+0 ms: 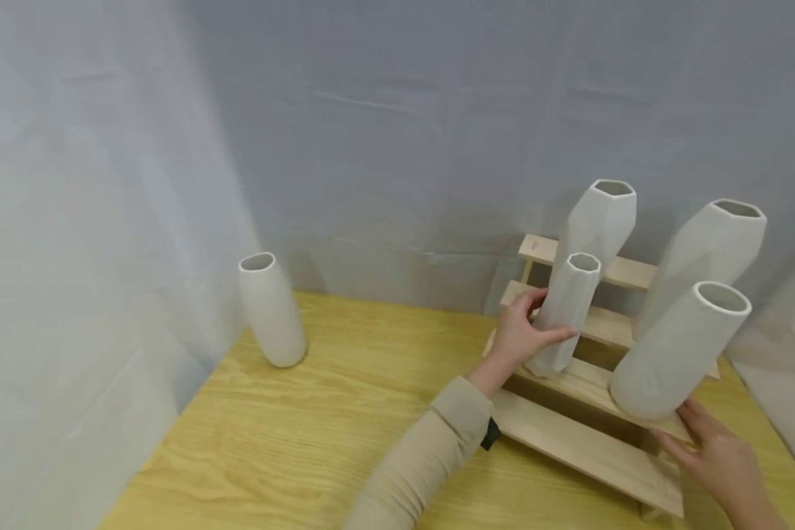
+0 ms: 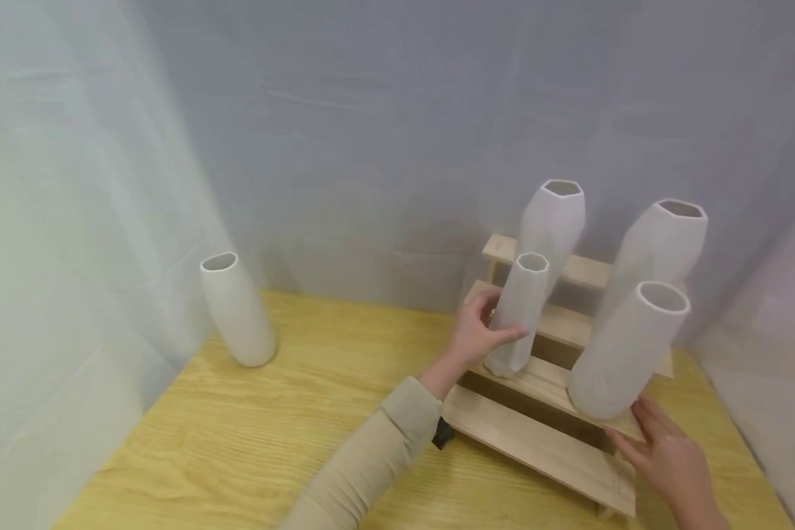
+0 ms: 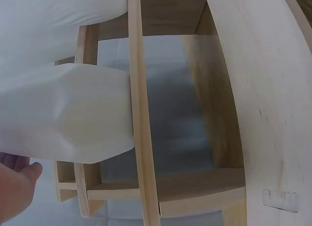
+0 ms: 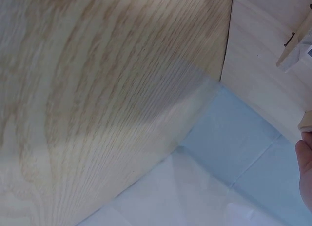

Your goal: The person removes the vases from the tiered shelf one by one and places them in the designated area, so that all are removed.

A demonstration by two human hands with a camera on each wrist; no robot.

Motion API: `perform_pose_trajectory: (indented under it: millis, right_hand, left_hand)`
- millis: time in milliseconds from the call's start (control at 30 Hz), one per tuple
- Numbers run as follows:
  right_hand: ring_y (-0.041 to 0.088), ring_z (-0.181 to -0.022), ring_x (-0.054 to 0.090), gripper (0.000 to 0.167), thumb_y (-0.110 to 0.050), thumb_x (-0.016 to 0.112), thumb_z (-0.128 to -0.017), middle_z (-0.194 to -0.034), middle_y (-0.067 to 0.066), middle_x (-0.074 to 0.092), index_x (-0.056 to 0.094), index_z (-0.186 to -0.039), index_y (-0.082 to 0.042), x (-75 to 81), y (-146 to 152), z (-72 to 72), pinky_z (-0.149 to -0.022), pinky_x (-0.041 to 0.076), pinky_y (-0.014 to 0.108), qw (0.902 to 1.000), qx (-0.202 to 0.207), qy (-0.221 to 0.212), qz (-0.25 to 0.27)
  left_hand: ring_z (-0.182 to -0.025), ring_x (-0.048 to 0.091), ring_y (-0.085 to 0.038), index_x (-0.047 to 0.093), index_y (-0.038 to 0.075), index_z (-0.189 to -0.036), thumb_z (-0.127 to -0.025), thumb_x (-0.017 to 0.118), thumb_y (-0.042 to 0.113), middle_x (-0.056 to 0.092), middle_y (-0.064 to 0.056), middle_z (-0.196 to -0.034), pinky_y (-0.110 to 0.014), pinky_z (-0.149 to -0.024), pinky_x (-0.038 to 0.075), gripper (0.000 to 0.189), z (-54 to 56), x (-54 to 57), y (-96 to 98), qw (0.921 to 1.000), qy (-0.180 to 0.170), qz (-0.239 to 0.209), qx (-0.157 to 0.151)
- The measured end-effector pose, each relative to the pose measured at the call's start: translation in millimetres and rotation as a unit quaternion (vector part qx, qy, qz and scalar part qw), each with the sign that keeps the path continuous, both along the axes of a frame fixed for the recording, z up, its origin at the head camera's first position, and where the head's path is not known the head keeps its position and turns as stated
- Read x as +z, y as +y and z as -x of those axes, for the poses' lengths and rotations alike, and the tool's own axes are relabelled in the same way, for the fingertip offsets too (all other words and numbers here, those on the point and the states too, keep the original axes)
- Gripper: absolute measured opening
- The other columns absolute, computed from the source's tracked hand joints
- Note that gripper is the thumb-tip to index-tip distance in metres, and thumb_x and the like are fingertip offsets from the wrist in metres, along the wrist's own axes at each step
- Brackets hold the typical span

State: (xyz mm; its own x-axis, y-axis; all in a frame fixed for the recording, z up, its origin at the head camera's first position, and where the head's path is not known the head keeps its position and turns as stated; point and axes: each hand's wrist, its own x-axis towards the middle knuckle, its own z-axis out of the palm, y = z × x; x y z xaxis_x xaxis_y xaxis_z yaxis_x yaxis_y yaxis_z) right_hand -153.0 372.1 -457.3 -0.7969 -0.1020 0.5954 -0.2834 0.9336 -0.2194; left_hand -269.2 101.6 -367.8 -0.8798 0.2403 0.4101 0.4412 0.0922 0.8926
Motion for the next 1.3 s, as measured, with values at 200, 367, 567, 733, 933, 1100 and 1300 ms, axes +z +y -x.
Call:
perform_pose_trajectory:
  millis: [200,367,567,733,933,1100,1300]
  right_hand:
    - [0.049,-0.085,0.051,0.064,-0.033,0.075,-0.066,-0.105,0.031,0.054,0.056,-0.108,0.011,1.7,0.3,-2.8,-0.061,0.040,0.060,1.0000,-0.002,-0.002,-0.001]
    - [0.049,-0.085,0.051,0.064,-0.034,0.074,-0.067,-0.105,0.031,0.053,0.055,-0.109,0.011,4.6,0.9,-3.5,-0.061,0.040,0.061,0.9998,-0.010,-0.015,-0.003]
    - [0.049,-0.083,0.052,0.065,-0.036,0.074,-0.067,-0.104,0.031,0.054,0.055,-0.109,0.011,5.3,1.9,-3.3,-0.059,0.040,0.061,0.9996,-0.016,-0.022,-0.011]
    - [0.049,-0.085,0.051,0.065,-0.035,0.073,-0.068,-0.105,0.032,0.053,0.054,-0.111,0.011,4.1,1.1,-2.5,-0.060,0.040,0.061,0.9995,-0.015,-0.026,-0.012]
    - [0.050,-0.087,0.051,0.065,-0.035,0.073,-0.069,-0.106,0.032,0.053,0.054,-0.112,0.010,4.4,-0.6,-1.2,-0.061,0.040,0.061,0.9997,-0.008,-0.020,-0.014]
    - [0.049,-0.086,0.051,0.065,-0.036,0.072,-0.069,-0.106,0.031,0.053,0.053,-0.113,0.009,4.1,-0.4,0.8,-0.061,0.040,0.061,0.9999,-0.002,-0.010,-0.013]
    - [0.049,-0.084,0.051,0.066,-0.035,0.073,-0.068,-0.105,0.031,0.054,0.053,-0.115,0.007,3.6,-0.1,1.2,-0.059,0.041,0.061,0.9999,0.003,0.000,-0.011]
  left_hand:
    - [-0.094,0.052,-0.006,0.053,0.007,-0.116,-0.065,0.079,0.019,0.056,-0.001,-0.109,-0.018,-0.075,0.045,0.059,-0.6,0.7,5.8,0.9998,0.009,0.016,0.011]
    - [-0.092,0.053,-0.005,0.054,0.006,-0.115,-0.065,0.080,0.018,0.057,0.000,-0.107,-0.017,-0.075,0.045,0.058,0.1,3.0,8.7,0.9999,-0.009,0.001,0.008]
    - [-0.090,0.054,-0.004,0.056,0.005,-0.112,-0.064,0.080,0.017,0.058,0.000,-0.104,-0.016,-0.074,0.046,0.055,1.8,2.9,9.7,0.9999,-0.013,-0.007,0.006]
    - [-0.087,0.055,-0.005,0.057,0.005,-0.110,-0.064,0.080,0.017,0.059,-0.002,-0.102,-0.015,-0.072,0.046,0.053,2.3,1.9,7.7,0.9999,0.002,-0.005,0.015]
    - [-0.088,0.056,-0.006,0.059,0.003,-0.108,-0.064,0.080,0.015,0.060,-0.003,-0.102,-0.016,-0.071,0.047,0.051,1.8,2.0,3.3,0.9996,0.008,-0.019,0.021]
    - [-0.088,0.056,-0.007,0.059,0.001,-0.107,-0.062,0.081,0.011,0.061,-0.006,-0.101,-0.016,-0.072,0.047,0.051,3.2,3.2,-3.2,0.9987,0.009,-0.034,0.037]
    - [-0.089,0.057,-0.012,0.059,-0.001,-0.108,-0.060,0.082,0.008,0.061,-0.010,-0.102,-0.017,-0.073,0.047,0.054,7.7,8.0,-16.2,0.9962,-0.012,-0.060,0.062]
